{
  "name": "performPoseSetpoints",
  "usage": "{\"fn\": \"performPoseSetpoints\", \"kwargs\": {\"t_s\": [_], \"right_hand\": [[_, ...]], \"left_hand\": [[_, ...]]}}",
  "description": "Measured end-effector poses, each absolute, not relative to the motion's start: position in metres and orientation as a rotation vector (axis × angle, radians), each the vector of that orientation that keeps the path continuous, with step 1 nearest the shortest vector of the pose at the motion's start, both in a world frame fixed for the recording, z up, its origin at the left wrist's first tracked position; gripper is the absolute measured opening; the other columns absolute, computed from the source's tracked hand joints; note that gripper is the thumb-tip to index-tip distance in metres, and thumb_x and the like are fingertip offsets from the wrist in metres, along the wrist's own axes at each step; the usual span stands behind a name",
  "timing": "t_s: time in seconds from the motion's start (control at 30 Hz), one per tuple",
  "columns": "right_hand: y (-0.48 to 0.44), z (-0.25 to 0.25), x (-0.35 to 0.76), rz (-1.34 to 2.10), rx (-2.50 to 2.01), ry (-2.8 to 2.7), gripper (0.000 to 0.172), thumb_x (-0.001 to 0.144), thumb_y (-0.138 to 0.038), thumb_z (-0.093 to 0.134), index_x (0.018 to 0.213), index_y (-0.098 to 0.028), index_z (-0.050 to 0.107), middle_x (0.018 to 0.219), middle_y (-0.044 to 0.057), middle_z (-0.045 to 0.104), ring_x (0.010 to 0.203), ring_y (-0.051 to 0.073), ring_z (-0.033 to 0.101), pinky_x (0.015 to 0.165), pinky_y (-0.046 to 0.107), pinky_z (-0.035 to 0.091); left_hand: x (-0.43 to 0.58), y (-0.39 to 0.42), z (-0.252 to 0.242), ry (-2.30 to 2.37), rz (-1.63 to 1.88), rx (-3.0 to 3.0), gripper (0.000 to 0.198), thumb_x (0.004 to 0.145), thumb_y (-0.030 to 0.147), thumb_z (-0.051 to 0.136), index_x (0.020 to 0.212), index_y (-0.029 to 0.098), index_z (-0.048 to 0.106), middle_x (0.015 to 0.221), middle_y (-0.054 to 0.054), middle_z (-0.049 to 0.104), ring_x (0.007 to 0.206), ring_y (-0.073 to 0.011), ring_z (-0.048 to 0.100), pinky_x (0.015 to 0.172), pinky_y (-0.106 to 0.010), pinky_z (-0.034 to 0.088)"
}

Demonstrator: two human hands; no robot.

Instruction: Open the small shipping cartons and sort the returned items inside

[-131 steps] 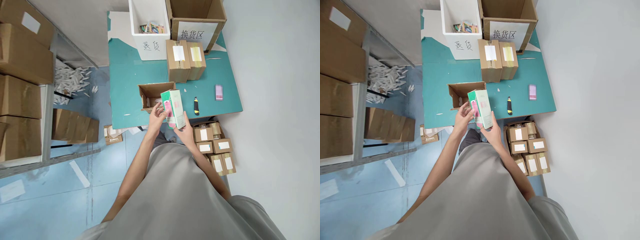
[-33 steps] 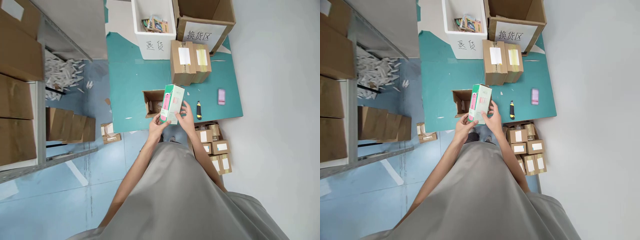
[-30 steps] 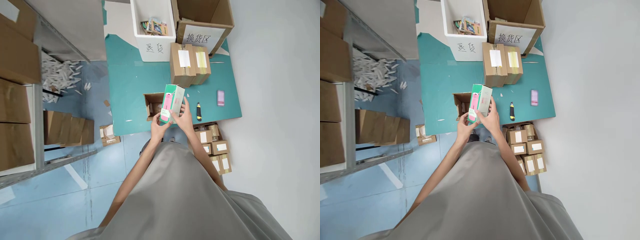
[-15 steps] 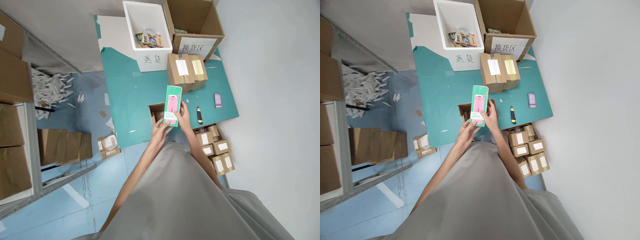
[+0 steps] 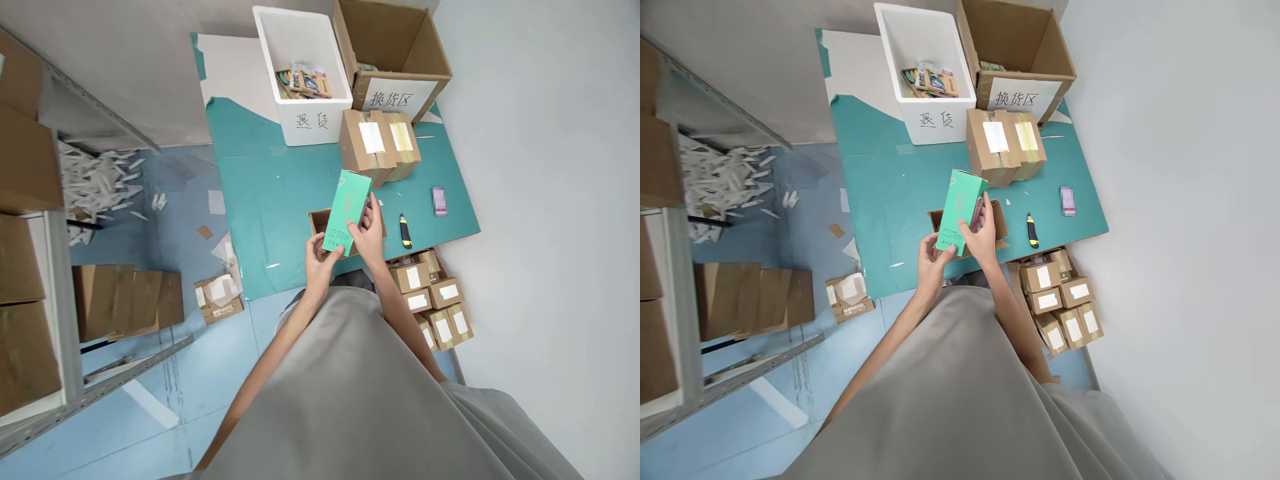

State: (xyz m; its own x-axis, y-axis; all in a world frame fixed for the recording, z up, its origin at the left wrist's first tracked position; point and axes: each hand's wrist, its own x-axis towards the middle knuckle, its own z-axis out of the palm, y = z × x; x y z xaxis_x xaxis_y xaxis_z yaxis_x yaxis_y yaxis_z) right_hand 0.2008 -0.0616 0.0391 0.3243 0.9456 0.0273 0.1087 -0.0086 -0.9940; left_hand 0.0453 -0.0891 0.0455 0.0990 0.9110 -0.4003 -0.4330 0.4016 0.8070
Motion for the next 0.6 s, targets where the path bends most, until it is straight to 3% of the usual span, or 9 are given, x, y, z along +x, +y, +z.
{"fn": "performPoseSetpoints", "kwargs": {"t_s": [0.2,0.3,0.43,0.5,0.6], "right_hand": [[-0.053,0.026,0.209,0.927,-1.385,-0.907,0.110,0.095,-0.074,0.077,0.183,-0.031,0.028,0.175,0.016,0.056,0.156,0.037,0.061,0.129,0.056,0.056],[-0.044,0.033,0.212,0.989,-1.372,-0.946,0.109,0.094,-0.075,0.078,0.182,-0.032,0.030,0.172,0.015,0.059,0.155,0.036,0.062,0.129,0.056,0.056],[-0.026,0.055,0.218,0.938,-1.382,-0.979,0.107,0.094,-0.074,0.082,0.180,-0.040,0.030,0.179,0.013,0.050,0.155,0.035,0.062,0.126,0.056,0.058],[-0.015,0.064,0.223,0.877,-1.416,-1.003,0.100,0.093,-0.072,0.085,0.175,-0.042,0.039,0.180,0.012,0.047,0.155,0.036,0.060,0.123,0.056,0.061],[0.000,0.066,0.232,0.797,-1.445,-1.041,0.077,0.092,-0.071,0.085,0.156,-0.037,0.060,0.171,0.012,0.055,0.155,0.037,0.058,0.123,0.055,0.061]], "left_hand": [[0.036,-0.076,0.042,0.901,0.797,0.335,0.057,0.070,0.041,0.105,0.114,0.021,0.075,0.128,-0.011,0.081,0.127,-0.0313,0.076,0.114,-0.051,0.064],[0.037,-0.071,0.042,0.949,0.864,0.371,0.063,0.066,0.037,0.107,0.117,0.021,0.075,0.126,-0.010,0.081,0.122,-0.0294,0.077,0.114,-0.050,0.063],[0.041,-0.069,0.042,1.168,1.057,0.549,0.074,0.059,0.027,0.109,0.122,0.024,0.070,0.131,-0.008,0.075,0.126,-0.0258,0.073,0.115,-0.040,0.059],[0.043,-0.070,0.043,1.256,1.115,0.647,0.076,0.057,0.022,0.109,0.121,0.025,0.068,0.138,-0.008,0.070,0.136,-0.0265,0.067,0.111,-0.034,0.059],[0.044,-0.072,0.046,1.248,1.168,0.686,0.078,0.057,0.022,0.109,0.123,0.027,0.067,0.148,-0.009,0.063,0.146,-0.0280,0.060,0.104,-0.030,0.061]]}}
